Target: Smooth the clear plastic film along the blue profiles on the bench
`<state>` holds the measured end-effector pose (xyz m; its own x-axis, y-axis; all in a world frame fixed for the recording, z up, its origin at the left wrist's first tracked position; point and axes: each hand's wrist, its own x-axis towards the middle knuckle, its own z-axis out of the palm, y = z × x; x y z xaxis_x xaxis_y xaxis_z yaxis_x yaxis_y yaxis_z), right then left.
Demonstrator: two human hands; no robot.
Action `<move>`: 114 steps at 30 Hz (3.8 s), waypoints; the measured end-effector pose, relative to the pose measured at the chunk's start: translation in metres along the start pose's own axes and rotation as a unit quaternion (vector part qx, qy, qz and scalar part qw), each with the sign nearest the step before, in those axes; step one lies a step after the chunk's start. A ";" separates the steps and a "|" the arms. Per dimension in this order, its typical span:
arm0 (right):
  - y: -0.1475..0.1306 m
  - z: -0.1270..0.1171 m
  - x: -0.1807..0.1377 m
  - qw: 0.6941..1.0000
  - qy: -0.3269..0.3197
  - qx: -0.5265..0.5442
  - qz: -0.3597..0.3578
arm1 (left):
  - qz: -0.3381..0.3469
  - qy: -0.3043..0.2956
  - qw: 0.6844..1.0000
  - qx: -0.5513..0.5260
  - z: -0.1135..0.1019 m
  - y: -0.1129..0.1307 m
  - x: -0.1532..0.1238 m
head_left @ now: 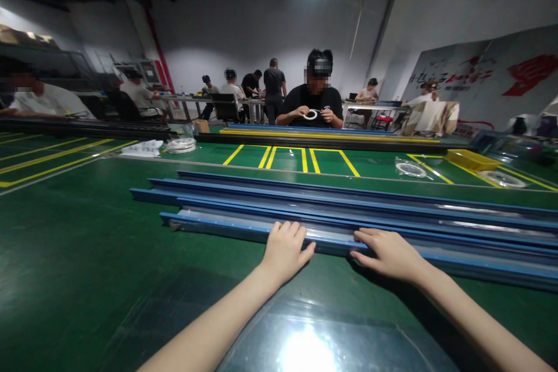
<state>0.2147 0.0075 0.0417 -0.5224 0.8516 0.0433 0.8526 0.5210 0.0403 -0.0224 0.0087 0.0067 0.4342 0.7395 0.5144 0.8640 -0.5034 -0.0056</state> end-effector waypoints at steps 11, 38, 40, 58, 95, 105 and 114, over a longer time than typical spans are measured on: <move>-0.016 -0.011 0.019 0.999 -0.039 -0.015 -0.020 | 0.027 -0.218 0.975 -0.019 -0.039 -0.018 0.012; -0.084 -0.020 0.027 0.996 0.042 -0.078 -0.032 | -0.042 -0.313 0.948 0.032 -0.073 -0.059 0.023; -0.084 -0.022 0.020 0.996 0.035 -0.075 -0.031 | -0.026 -0.325 0.945 0.022 -0.075 -0.055 0.022; -0.045 -0.032 -0.017 0.993 -0.020 0.043 0.109 | -0.086 -0.400 0.900 -0.153 -0.097 -0.108 0.005; -0.111 -0.018 0.067 0.985 -0.043 0.145 -0.088 | -0.028 -0.315 0.945 -0.081 -0.094 -0.140 -0.030; -0.124 -0.018 0.085 0.972 -0.057 0.191 -0.124 | -0.073 -0.345 0.912 -0.208 -0.093 -0.155 -0.031; -0.137 -0.016 0.088 0.972 -0.031 0.189 -0.136 | -0.109 -0.361 0.905 -0.197 -0.099 -0.169 -0.033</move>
<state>0.0516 0.0100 0.0559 -0.7376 0.6749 0.0208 0.6325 0.7014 -0.3286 -0.2079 0.0246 0.0758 0.4399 0.8685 -0.2283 0.8533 -0.3249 0.4078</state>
